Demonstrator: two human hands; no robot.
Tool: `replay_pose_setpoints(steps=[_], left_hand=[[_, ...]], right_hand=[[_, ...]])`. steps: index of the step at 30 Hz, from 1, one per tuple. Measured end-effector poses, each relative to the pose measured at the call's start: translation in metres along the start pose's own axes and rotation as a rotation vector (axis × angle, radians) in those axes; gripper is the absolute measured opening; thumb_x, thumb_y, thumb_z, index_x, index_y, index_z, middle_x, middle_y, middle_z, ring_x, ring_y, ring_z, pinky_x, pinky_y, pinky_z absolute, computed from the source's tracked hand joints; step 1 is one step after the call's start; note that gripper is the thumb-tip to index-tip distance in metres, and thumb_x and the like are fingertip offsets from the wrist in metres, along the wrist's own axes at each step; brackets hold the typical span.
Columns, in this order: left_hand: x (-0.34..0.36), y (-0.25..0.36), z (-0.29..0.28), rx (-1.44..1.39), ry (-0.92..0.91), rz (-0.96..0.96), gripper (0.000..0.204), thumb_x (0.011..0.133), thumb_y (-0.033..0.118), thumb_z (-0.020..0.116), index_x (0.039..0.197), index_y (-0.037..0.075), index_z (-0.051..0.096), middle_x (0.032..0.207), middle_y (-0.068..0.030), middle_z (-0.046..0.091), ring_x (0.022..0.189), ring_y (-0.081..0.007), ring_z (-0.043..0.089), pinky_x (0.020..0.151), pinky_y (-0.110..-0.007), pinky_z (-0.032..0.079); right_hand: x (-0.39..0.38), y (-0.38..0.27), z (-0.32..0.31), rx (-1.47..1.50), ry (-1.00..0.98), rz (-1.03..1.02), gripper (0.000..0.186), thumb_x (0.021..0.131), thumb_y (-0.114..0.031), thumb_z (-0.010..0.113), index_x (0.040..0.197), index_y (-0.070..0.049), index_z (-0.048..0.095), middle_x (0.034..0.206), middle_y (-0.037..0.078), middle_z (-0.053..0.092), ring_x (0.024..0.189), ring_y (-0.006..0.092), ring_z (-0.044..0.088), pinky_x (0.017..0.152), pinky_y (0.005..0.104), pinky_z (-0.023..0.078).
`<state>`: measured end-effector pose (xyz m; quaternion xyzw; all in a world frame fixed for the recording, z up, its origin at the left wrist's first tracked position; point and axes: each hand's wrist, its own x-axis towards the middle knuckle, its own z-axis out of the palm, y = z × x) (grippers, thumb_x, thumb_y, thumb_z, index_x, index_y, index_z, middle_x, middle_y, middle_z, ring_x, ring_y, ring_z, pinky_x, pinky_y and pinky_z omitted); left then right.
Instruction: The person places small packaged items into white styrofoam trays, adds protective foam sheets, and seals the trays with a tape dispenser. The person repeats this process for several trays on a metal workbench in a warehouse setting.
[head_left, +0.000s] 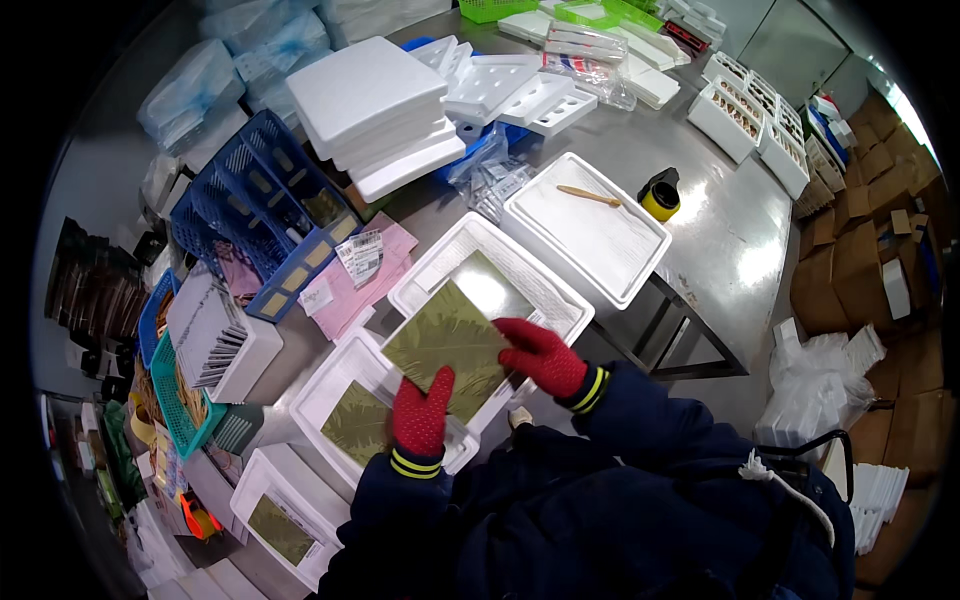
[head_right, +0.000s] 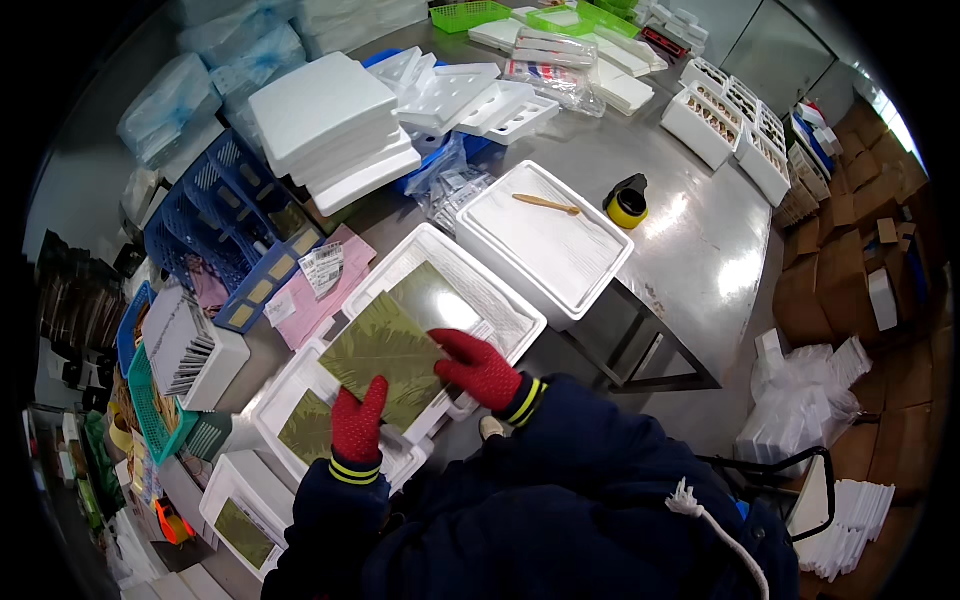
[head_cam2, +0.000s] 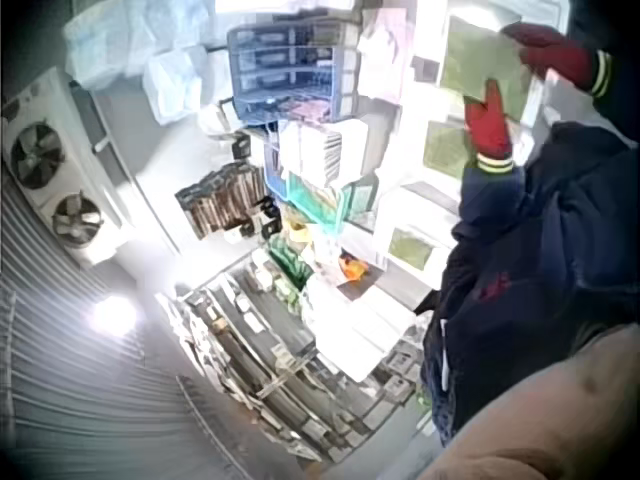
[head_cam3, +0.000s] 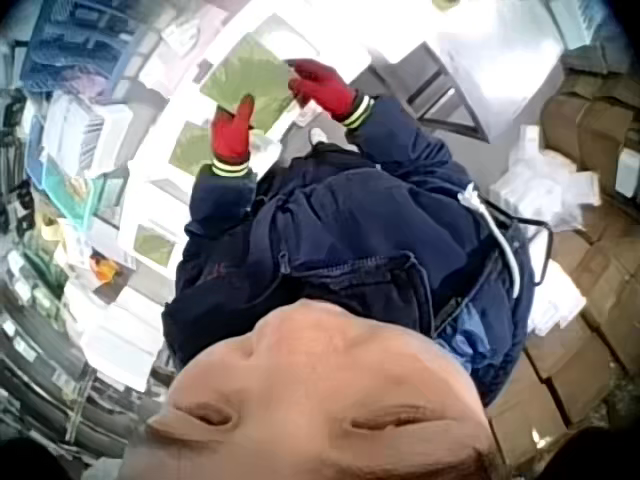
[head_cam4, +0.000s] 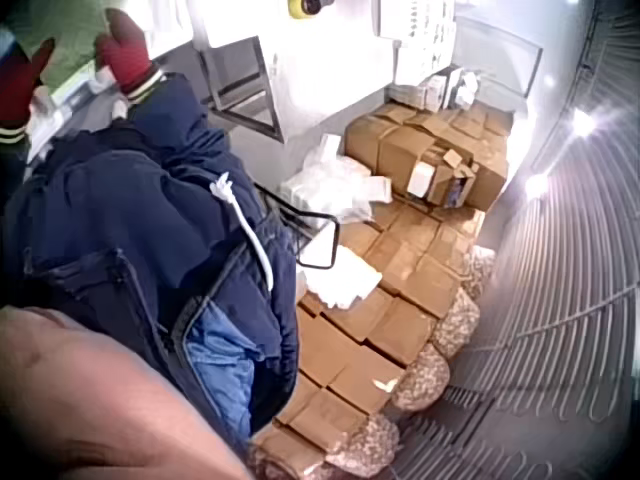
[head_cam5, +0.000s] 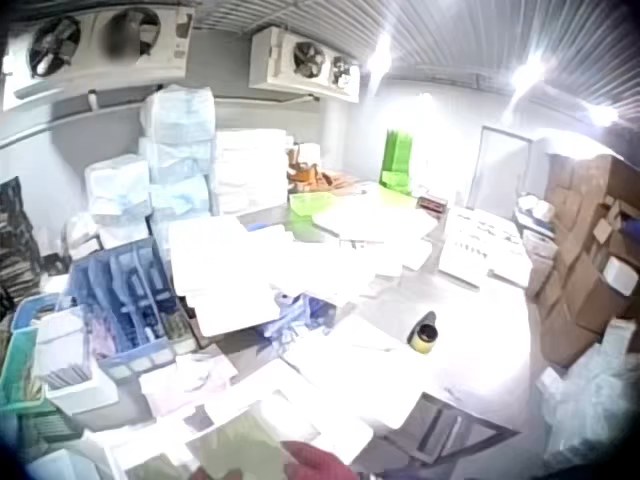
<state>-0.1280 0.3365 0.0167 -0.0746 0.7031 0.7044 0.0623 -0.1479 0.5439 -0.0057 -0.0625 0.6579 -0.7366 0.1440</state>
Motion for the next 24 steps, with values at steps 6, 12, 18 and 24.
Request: replay_pose_setpoints(steps=[6,12,18,24], left_hand=[[0.005,0.024,0.037,-0.126,-0.086,-0.174,0.042,0.088,0.018,0.053,0.122,-0.005,0.041,0.097,-0.0138,0.061,0.083,-0.023,0.062,0.074,-0.032,0.05],[-0.018,0.007,0.015,-0.078,-0.047,-0.227,0.031,0.088,0.013,0.054,0.113,-0.005,0.05,0.09,-0.012,0.063,0.081,-0.0208,0.062,0.075,-0.031,0.05],[-0.106,-0.031,-0.009,-0.112,0.06,-0.23,0.023,0.09,0.012,0.053,0.108,0.0,0.056,0.087,-0.0084,0.062,0.076,-0.0155,0.061,0.067,-0.026,0.049],[-0.149,-0.049,-0.033,0.619,0.196,0.664,0.023,0.08,0.004,0.062,0.103,-0.001,0.059,0.085,-0.0114,0.062,0.074,-0.0196,0.061,0.065,-0.029,0.05]], right_hand=[[0.062,-0.019,-0.206,-0.315,0.708,-0.315,0.03,0.086,-0.012,0.056,0.113,0.001,0.058,0.099,0.008,0.064,0.087,0.0124,0.058,0.077,0.0254,0.046],[0.109,0.035,-0.281,-1.261,0.693,-0.423,0.035,0.073,-0.024,0.061,0.105,-0.009,0.062,0.103,0.015,0.061,0.095,0.0346,0.056,0.083,0.0423,0.045],[0.12,-0.003,-0.138,-0.961,0.354,-0.602,0.029,0.077,-0.002,0.062,0.105,-0.004,0.061,0.103,0.012,0.062,0.099,0.0263,0.057,0.085,0.0335,0.047],[0.116,0.002,-0.003,-0.559,-0.117,-0.569,0.025,0.078,0.002,0.061,0.102,-0.004,0.062,0.094,0.01,0.065,0.088,0.0188,0.063,0.077,0.028,0.049]])
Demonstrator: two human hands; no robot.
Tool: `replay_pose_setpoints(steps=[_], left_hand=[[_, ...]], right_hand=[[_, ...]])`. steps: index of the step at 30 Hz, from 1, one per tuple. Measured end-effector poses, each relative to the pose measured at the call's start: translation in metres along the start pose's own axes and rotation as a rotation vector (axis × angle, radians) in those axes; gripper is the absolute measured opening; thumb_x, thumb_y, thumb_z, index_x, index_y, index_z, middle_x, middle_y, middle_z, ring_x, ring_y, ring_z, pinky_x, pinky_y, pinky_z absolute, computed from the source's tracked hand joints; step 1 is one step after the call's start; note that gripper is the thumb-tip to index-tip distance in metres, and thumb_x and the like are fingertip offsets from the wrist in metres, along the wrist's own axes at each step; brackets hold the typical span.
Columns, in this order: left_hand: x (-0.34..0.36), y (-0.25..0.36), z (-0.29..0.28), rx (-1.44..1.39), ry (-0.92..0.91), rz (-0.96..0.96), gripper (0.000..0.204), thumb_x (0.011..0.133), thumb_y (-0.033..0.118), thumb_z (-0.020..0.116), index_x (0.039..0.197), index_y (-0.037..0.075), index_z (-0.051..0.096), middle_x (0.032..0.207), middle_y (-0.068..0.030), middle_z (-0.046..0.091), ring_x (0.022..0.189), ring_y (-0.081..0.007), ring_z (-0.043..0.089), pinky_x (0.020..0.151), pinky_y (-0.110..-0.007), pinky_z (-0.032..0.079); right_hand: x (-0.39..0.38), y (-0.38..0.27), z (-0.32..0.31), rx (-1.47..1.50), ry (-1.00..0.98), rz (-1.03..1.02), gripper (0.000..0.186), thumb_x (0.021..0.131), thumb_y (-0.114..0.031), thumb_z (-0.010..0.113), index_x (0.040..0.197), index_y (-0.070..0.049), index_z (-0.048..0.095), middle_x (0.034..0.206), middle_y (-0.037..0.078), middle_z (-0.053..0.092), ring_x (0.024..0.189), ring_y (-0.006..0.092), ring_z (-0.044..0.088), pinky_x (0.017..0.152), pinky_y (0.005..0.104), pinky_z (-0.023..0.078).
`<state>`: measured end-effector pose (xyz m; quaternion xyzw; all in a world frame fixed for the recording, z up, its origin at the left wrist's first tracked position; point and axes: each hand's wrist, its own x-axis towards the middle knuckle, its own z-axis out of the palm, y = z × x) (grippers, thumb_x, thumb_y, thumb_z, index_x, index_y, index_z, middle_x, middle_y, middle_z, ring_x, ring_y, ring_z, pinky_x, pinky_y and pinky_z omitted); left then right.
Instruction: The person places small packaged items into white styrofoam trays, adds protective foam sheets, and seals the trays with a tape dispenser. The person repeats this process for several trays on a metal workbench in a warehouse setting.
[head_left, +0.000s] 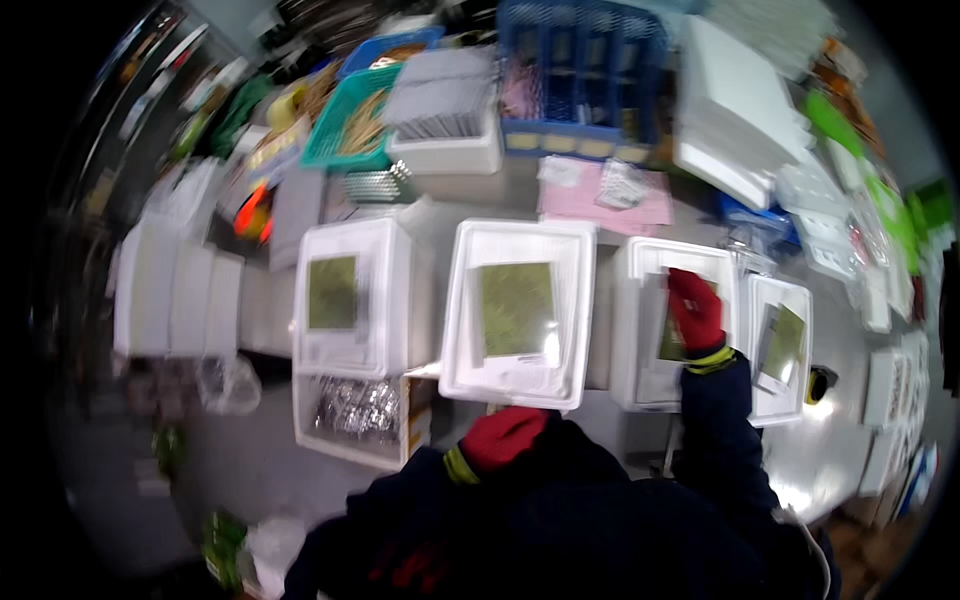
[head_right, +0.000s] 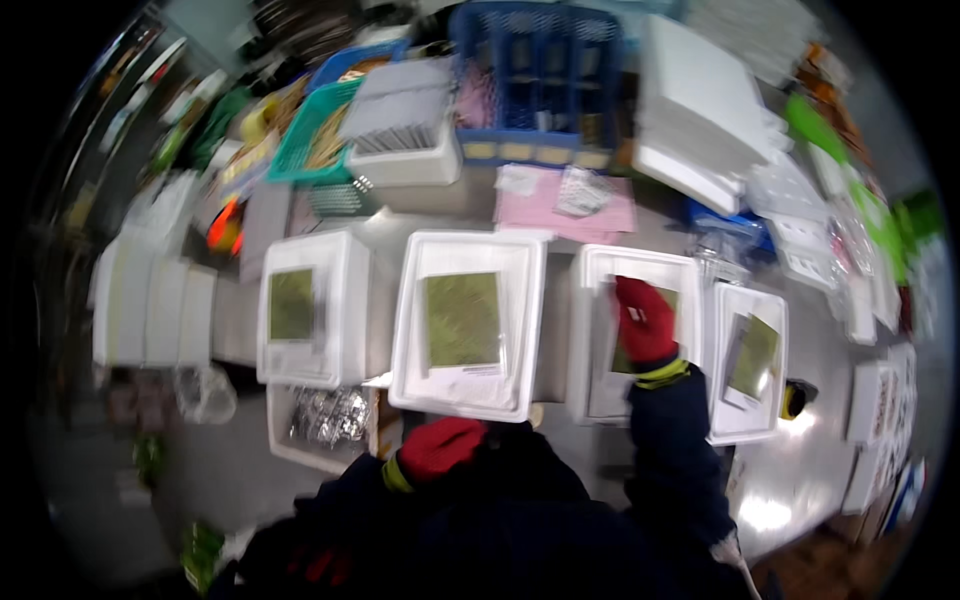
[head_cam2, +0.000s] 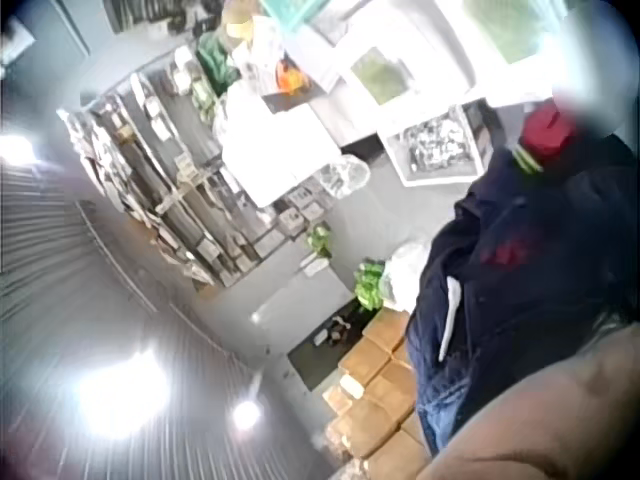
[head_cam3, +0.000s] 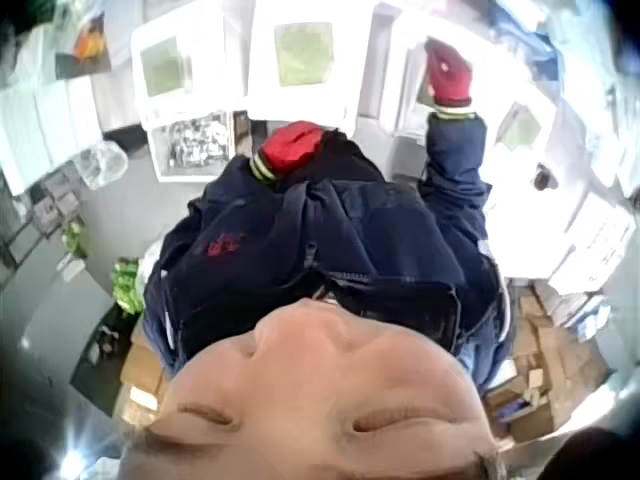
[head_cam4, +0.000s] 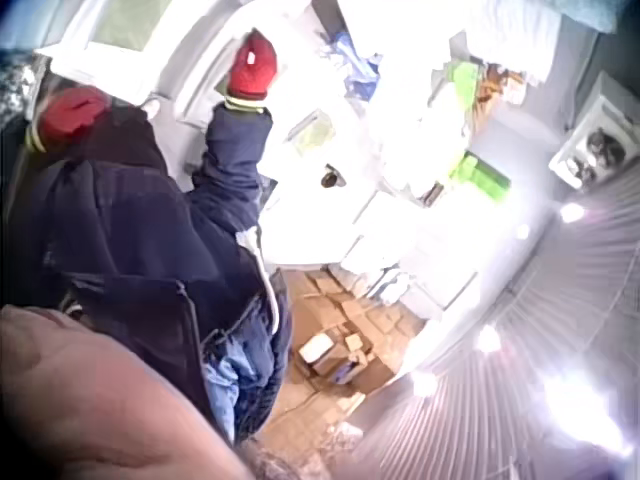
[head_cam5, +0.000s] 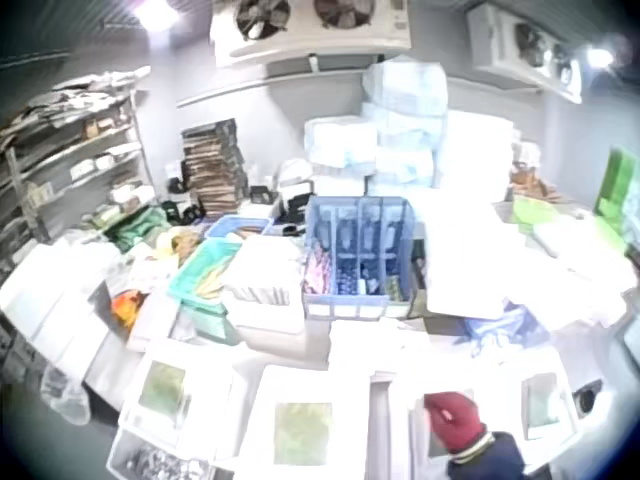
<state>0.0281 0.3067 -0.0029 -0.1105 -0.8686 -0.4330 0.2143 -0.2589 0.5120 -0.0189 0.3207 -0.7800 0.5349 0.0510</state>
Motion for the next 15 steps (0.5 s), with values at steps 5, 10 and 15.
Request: replay_pose_setpoints(steps=[5,10,15], left_hand=[[-0.054,-0.019,-0.033,-0.448,0.094,-0.607,0.027,0.077,-0.005,0.06,0.105,-0.003,0.057,0.075,-0.0093,0.059,0.06,-0.0147,0.058,0.052,-0.025,0.045],[-0.026,0.005,-0.033,-0.695,0.102,-1.066,0.03,0.084,-0.002,0.049,0.114,0.0,0.052,0.056,-0.0002,0.049,0.043,-0.0084,0.045,0.041,-0.022,0.035],[0.021,-0.005,0.002,-0.568,-0.038,-0.92,0.029,0.084,0.0,0.051,0.113,0.0,0.053,0.055,-0.0033,0.054,0.044,-0.0086,0.047,0.041,-0.023,0.036]], right_hand=[[0.021,-0.051,0.063,-0.161,-0.132,-0.2,0.027,0.077,-0.003,0.061,0.104,-0.008,0.062,0.089,0.014,0.064,0.08,0.03,0.061,0.07,0.0352,0.05],[0.024,-0.022,0.013,-0.176,-0.017,0.102,0.028,0.08,-0.014,0.061,0.108,-0.009,0.061,0.087,0.014,0.064,0.078,0.0272,0.063,0.069,0.0327,0.049],[0.093,0.091,-0.11,0.062,0.412,0.347,0.047,0.077,-0.02,0.066,0.12,-0.006,0.051,0.088,0.013,0.063,0.077,0.0239,0.061,0.072,0.0308,0.048]])
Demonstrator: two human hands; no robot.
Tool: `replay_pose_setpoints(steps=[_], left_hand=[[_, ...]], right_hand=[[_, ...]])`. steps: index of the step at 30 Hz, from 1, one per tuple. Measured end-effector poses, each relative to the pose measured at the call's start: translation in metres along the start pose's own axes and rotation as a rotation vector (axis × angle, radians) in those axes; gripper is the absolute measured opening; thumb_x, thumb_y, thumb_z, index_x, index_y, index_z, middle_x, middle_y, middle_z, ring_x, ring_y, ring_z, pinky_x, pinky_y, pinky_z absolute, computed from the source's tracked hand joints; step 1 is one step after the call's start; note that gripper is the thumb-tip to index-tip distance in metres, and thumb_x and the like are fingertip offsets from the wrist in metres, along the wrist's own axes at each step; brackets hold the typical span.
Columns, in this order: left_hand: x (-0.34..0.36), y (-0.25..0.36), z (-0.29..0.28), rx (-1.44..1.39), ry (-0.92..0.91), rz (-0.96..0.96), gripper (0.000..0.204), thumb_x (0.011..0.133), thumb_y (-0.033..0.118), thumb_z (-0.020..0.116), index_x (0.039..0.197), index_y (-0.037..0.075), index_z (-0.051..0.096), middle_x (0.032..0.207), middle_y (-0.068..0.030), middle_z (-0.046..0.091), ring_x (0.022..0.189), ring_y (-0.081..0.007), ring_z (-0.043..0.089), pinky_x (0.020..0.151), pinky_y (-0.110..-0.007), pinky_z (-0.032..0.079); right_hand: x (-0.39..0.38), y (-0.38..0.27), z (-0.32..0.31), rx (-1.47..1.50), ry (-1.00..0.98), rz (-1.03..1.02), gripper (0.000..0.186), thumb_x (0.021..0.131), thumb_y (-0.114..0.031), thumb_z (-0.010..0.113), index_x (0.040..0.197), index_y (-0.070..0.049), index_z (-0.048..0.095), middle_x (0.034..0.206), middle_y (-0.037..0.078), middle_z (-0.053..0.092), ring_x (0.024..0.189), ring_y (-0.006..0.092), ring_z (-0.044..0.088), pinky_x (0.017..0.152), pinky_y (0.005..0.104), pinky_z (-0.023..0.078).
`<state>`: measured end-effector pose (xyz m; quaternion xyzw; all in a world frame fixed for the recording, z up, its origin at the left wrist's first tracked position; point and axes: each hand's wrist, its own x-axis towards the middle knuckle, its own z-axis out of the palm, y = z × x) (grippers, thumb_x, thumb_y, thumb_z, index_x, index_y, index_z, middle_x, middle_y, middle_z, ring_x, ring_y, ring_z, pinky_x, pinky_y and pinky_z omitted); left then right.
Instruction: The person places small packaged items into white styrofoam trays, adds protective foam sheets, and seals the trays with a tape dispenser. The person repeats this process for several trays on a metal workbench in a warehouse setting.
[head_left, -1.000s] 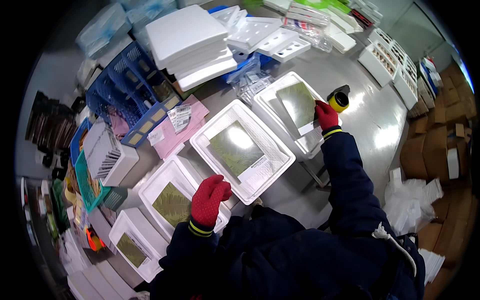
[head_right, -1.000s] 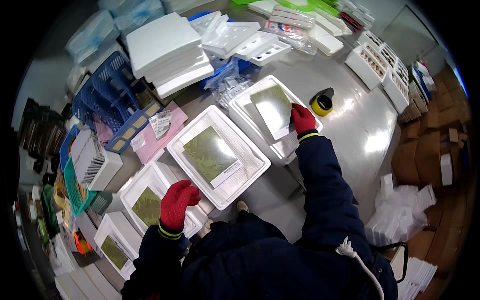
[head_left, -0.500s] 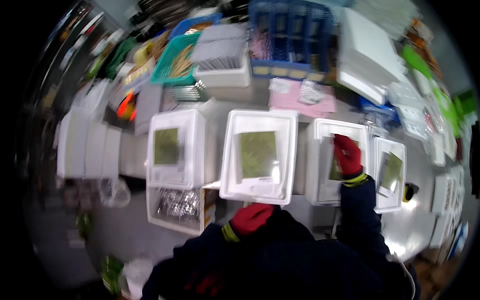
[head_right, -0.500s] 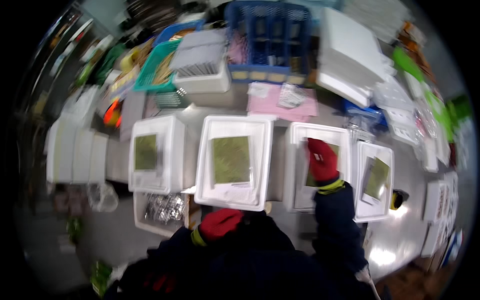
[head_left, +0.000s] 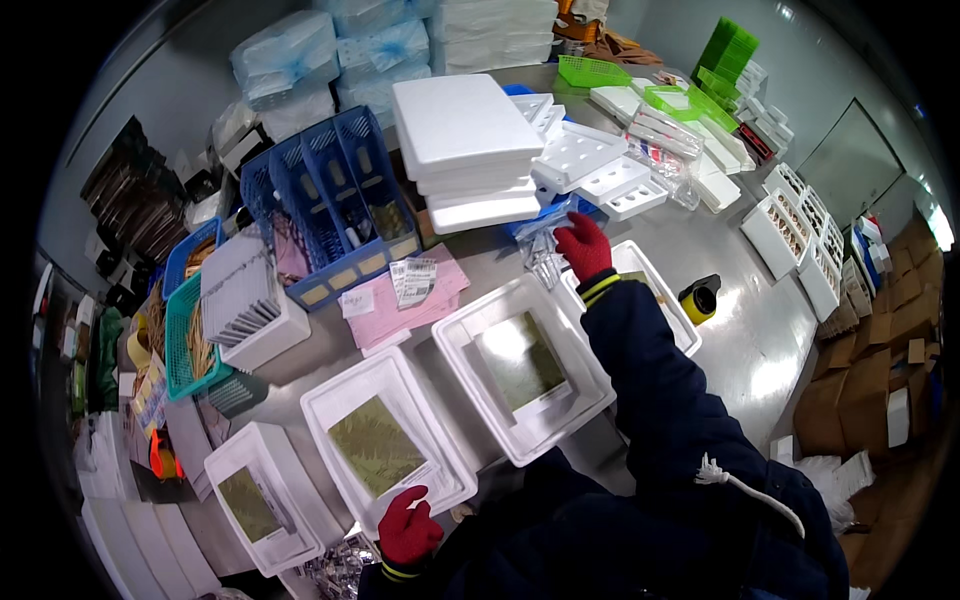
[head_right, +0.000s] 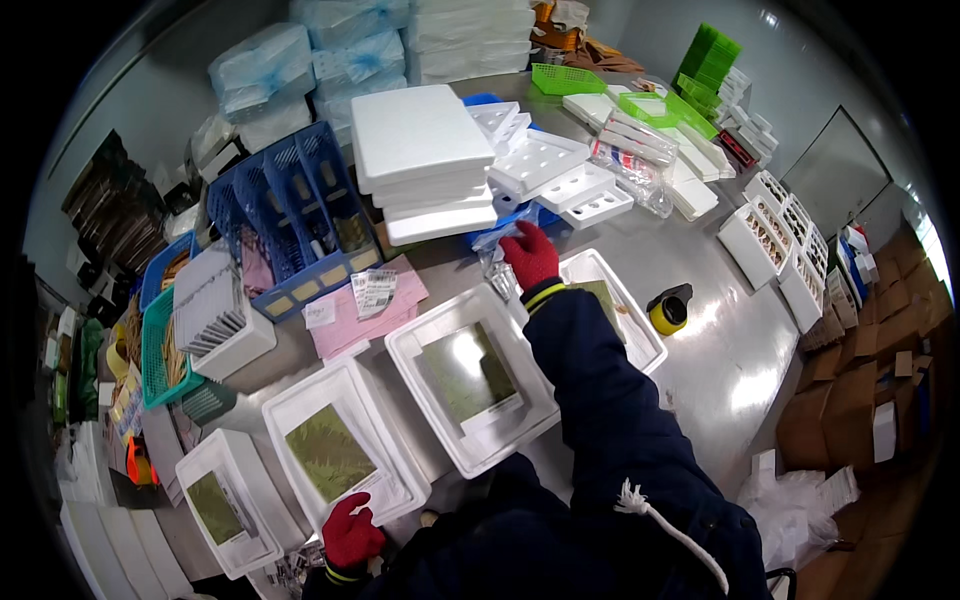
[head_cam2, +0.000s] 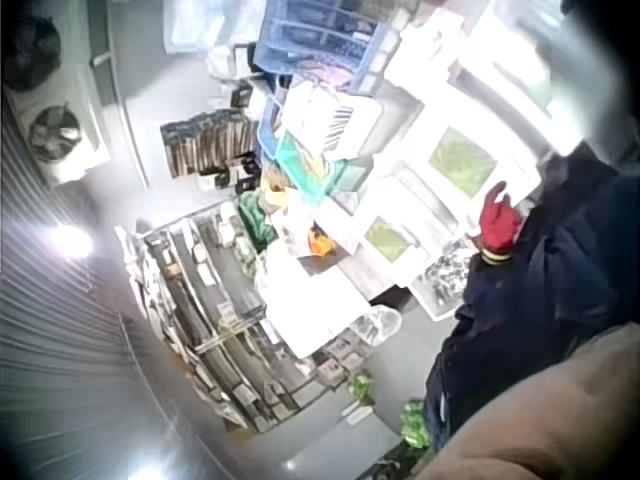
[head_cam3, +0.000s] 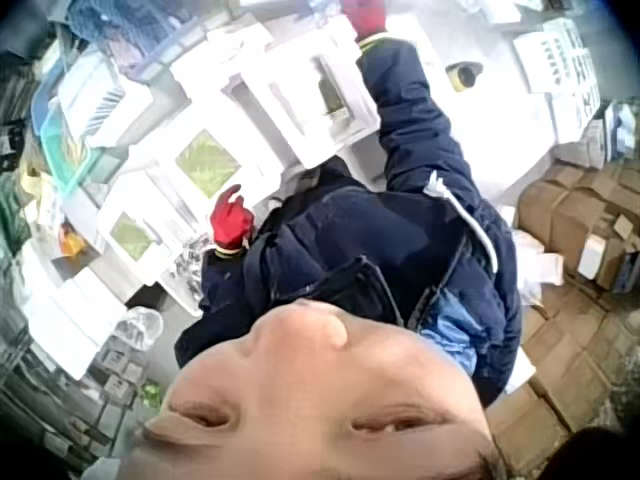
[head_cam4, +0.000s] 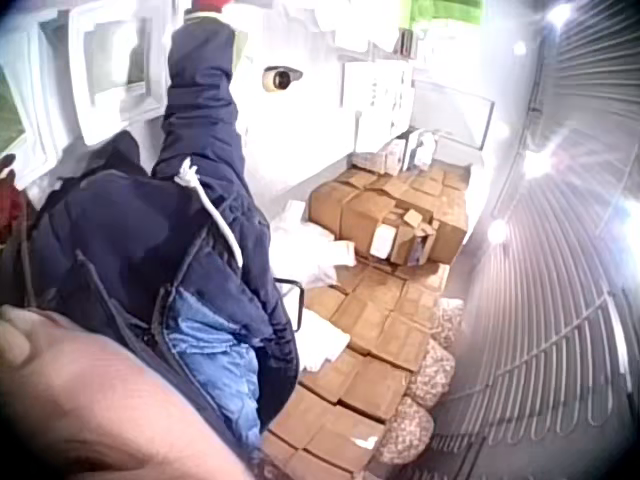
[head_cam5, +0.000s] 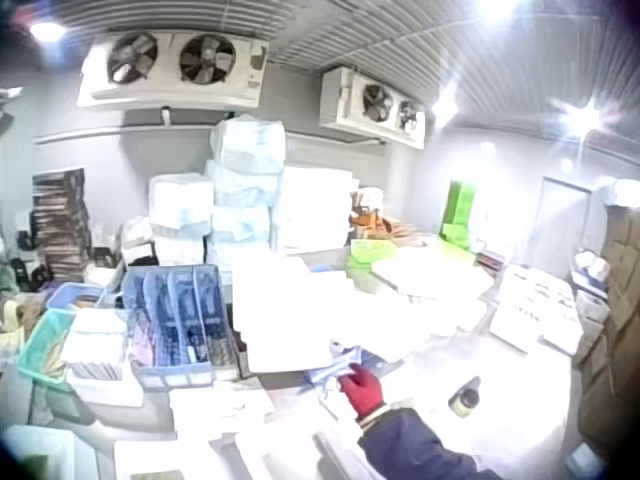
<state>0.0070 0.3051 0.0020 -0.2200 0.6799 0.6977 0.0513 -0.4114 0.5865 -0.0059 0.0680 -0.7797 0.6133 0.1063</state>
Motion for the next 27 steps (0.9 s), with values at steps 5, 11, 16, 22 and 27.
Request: replay_pose_setpoints(steps=[5,11,16,22,27], left_hand=[[0.046,0.016,0.07,-0.394,-0.021,-0.077,0.028,0.089,0.007,0.051,0.116,0.001,0.051,0.059,-0.0087,0.059,0.045,-0.015,0.054,0.042,-0.026,0.042],[0.084,0.046,0.137,0.627,-0.108,0.864,0.023,0.08,0.004,0.057,0.102,-0.005,0.055,0.079,-0.0144,0.061,0.065,-0.0189,0.059,0.056,-0.032,0.048],[0.067,0.045,0.145,-0.007,-0.086,0.051,0.027,0.087,0.002,0.046,0.112,-0.004,0.051,0.069,-0.0088,0.059,0.052,-0.0128,0.054,0.05,-0.023,0.043],[0.085,0.051,0.161,-0.092,-0.094,0.031,0.029,0.084,0.001,0.05,0.112,-0.004,0.051,0.069,-0.007,0.057,0.056,-0.0126,0.054,0.052,-0.023,0.043],[0.109,0.05,0.219,0.142,-0.195,0.377,0.037,0.083,0.004,0.058,0.118,-0.003,0.049,0.086,-0.0092,0.061,0.074,-0.0155,0.059,0.071,-0.026,0.049]], right_hand=[[0.113,0.018,-0.027,-0.924,0.04,-0.307,0.067,0.067,-0.018,0.069,0.129,-0.019,0.043,0.133,0.013,0.039,0.119,0.0345,0.039,0.092,0.047,0.039],[0.189,0.068,-0.032,-1.55,-0.064,-0.327,0.04,0.08,-0.016,0.05,0.118,-0.026,0.052,0.135,0.004,0.039,0.123,0.0292,0.036,0.09,0.0609,0.03],[0.174,0.009,-0.077,-1.528,-0.291,-0.366,0.04,0.063,-0.016,0.067,0.102,-0.02,0.059,0.103,0.001,0.06,0.107,0.0225,0.051,0.082,0.0585,0.036],[0.02,-0.067,-0.153,-0.968,-0.363,-0.76,0.041,0.061,-0.011,0.065,0.1,-0.012,0.055,0.092,0.004,0.062,0.078,0.0269,0.057,0.062,0.0387,0.045],[-0.107,-0.042,-0.197,-1.078,-0.559,-0.719,0.042,0.059,-0.01,0.062,0.1,-0.014,0.057,0.11,0.0,0.061,0.074,0.0206,0.056,0.059,0.0361,0.043]])
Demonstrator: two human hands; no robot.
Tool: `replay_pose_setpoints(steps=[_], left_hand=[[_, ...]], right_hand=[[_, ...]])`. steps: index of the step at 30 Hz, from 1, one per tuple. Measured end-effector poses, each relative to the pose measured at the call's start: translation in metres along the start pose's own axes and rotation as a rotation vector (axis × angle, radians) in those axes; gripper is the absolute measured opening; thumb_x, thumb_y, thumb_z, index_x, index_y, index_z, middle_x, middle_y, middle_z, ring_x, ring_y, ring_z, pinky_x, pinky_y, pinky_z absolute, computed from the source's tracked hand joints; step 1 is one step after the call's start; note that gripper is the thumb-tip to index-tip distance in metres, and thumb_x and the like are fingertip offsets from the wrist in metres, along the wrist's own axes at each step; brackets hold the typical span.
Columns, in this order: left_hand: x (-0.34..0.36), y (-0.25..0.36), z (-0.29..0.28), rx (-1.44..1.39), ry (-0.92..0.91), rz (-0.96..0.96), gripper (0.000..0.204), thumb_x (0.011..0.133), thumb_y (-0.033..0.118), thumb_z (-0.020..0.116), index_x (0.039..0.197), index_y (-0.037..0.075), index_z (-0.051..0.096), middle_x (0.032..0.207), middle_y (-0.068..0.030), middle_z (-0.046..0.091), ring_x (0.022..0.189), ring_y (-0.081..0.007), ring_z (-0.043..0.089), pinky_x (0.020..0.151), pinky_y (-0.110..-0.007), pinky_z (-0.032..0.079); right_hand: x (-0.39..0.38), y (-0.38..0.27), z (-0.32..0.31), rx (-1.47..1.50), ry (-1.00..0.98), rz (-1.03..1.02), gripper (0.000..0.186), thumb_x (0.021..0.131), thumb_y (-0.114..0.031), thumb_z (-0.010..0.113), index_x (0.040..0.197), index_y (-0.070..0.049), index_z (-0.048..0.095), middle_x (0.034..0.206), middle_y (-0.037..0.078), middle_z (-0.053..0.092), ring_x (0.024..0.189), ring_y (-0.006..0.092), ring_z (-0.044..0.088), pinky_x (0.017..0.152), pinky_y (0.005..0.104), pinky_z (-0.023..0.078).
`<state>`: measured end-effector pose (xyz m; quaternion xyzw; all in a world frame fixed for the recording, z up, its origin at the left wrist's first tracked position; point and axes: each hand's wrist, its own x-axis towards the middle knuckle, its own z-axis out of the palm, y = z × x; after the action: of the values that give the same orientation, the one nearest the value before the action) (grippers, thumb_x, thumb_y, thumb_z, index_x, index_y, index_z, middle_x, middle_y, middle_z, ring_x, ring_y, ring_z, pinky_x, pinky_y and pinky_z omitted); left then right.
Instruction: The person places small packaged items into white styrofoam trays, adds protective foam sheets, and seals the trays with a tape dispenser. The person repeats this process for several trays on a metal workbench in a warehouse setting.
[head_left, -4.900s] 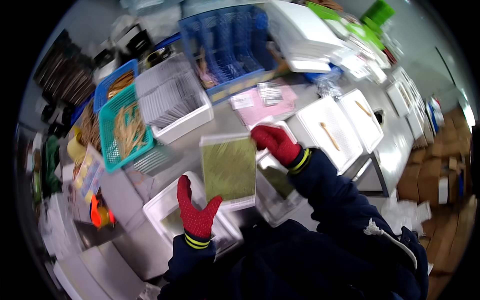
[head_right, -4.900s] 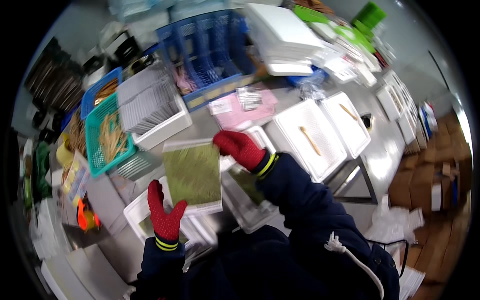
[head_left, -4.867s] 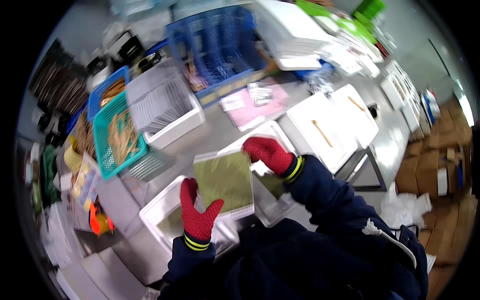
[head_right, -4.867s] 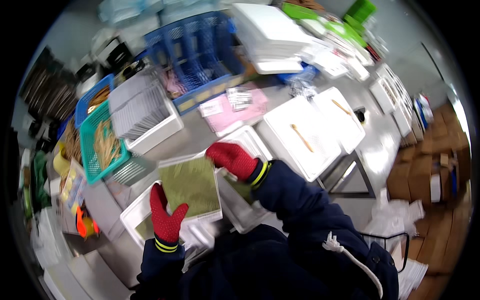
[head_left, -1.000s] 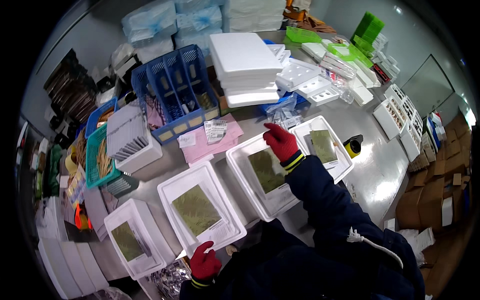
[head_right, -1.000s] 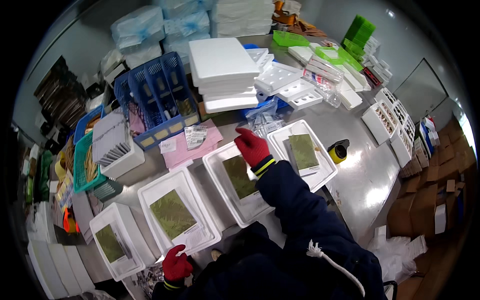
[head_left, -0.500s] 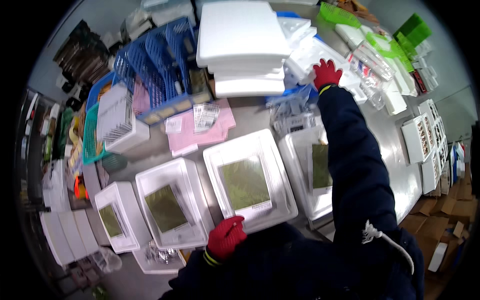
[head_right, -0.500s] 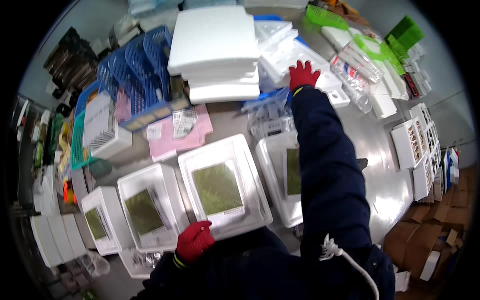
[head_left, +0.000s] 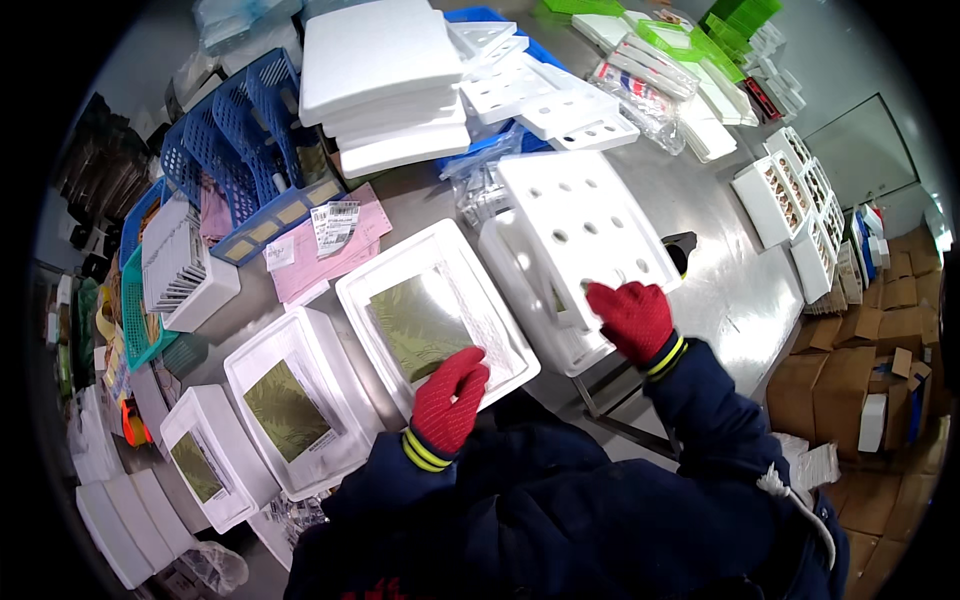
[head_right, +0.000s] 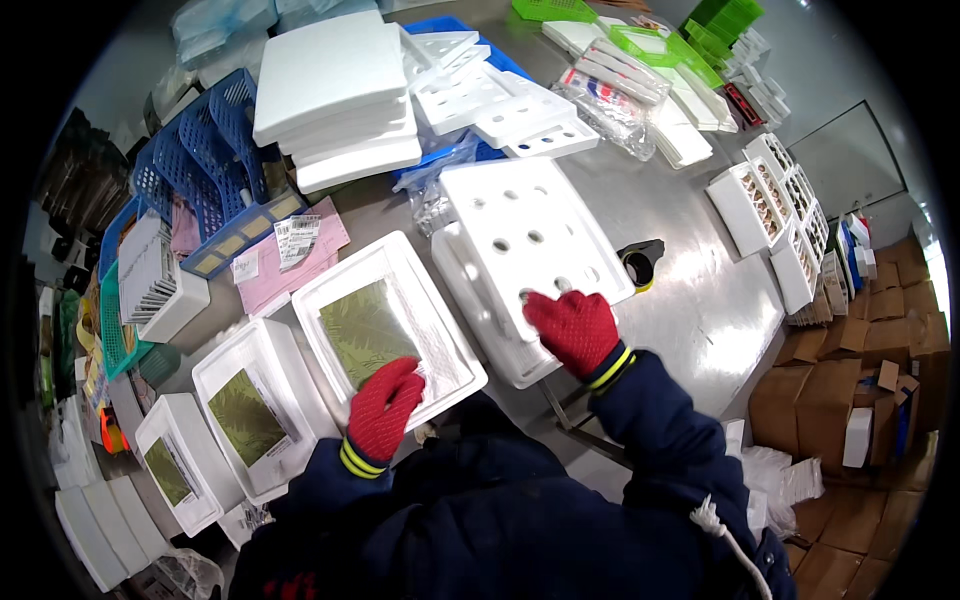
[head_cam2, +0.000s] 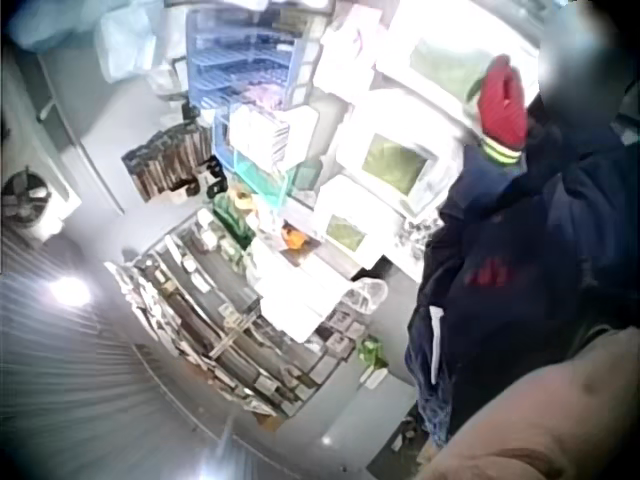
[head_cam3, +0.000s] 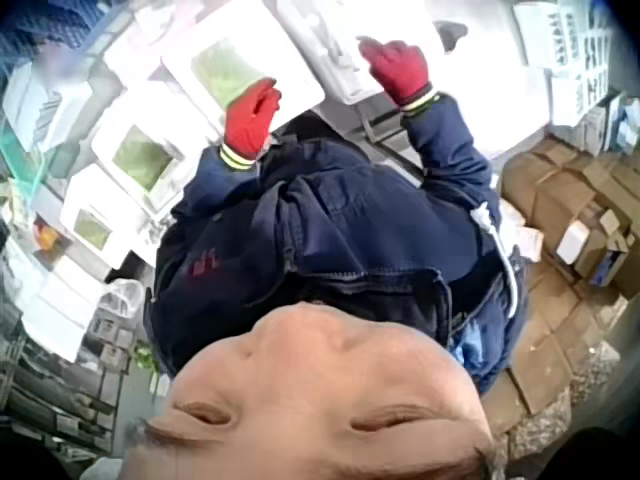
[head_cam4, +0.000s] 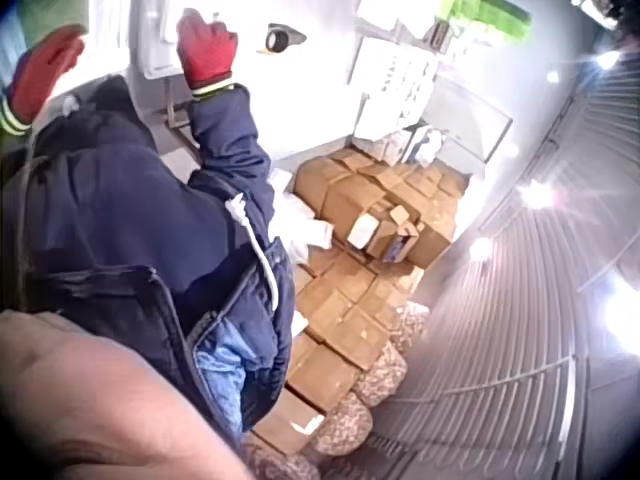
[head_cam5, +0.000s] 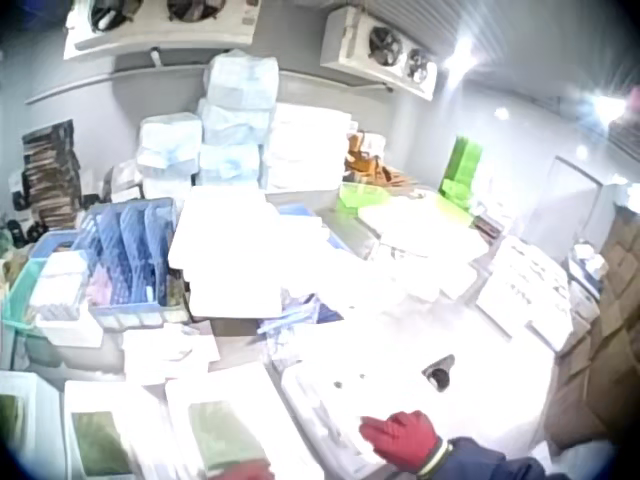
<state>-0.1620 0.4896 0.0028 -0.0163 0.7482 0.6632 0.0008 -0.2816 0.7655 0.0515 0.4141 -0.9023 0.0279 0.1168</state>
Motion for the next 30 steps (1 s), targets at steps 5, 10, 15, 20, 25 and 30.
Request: replay_pose_setpoints(steps=[5,10,15,20,25,30], left_hand=[[0.067,-0.01,0.064,0.391,0.056,0.222,0.063,0.077,0.016,0.069,0.128,-0.004,0.038,0.128,-0.0234,0.042,0.118,-0.0327,0.044,0.098,-0.038,0.037],[0.137,-0.06,0.115,0.525,0.264,0.132,0.072,0.077,0.015,0.064,0.133,-0.006,0.025,0.138,-0.0282,0.024,0.13,-0.04,0.025,0.107,-0.042,0.023],[0.143,-0.079,0.126,0.531,0.417,0.122,0.07,0.074,-0.002,0.051,0.137,-0.004,0.02,0.142,-0.0234,0.024,0.132,-0.0344,0.025,0.108,-0.037,0.022],[0.151,-0.07,0.146,0.535,0.479,0.007,0.069,0.076,-0.003,0.047,0.139,-0.001,0.019,0.141,-0.0202,0.028,0.13,-0.0303,0.031,0.106,-0.035,0.027],[0.158,-0.066,0.15,0.759,0.459,-0.012,0.064,0.081,0.011,0.055,0.134,-0.006,0.024,0.137,-0.0261,0.028,0.128,-0.0401,0.027,0.106,-0.044,0.022],[0.159,-0.069,0.151,0.981,0.441,0.105,0.071,0.078,0.022,0.063,0.131,-0.007,0.026,0.136,-0.0284,0.028,0.127,-0.0439,0.026,0.105,-0.05,0.022]], right_hand=[[-0.045,-0.005,0.037,0.141,-0.087,-0.092,0.04,0.065,-0.014,0.061,0.104,-0.013,0.057,0.114,0.003,0.059,0.076,0.0204,0.056,0.06,0.0357,0.04],[-0.058,0.017,0.063,0.589,-0.152,-0.189,0.056,0.06,-0.016,0.069,0.113,-0.008,0.054,0.115,0.009,0.057,0.084,0.0286,0.054,0.069,0.0399,0.043],[-0.038,0.06,0.055,0.869,-0.019,-0.128,0.054,0.071,-0.019,0.071,0.119,-0.006,0.052,0.118,0.015,0.055,0.1,0.0356,0.054,0.085,0.0426,0.044],[-0.003,0.127,0.096,0.381,-0.008,0.272,0.067,0.078,-0.037,0.062,0.13,-0.001,0.039,0.134,0.021,0.038,0.124,0.0373,0.036,0.1,0.0494,0.031],[0.012,0.129,0.128,0.346,-0.117,0.375,0.072,0.08,-0.041,0.057,0.135,-0.002,0.03,0.142,0.019,0.027,0.131,0.0354,0.025,0.101,0.0543,0.024],[0.014,0.126,0.134,0.275,-0.15,0.363,0.075,0.079,-0.041,0.057,0.136,-0.003,0.027,0.143,0.017,0.024,0.134,0.0333,0.021,0.101,0.058,0.019]])
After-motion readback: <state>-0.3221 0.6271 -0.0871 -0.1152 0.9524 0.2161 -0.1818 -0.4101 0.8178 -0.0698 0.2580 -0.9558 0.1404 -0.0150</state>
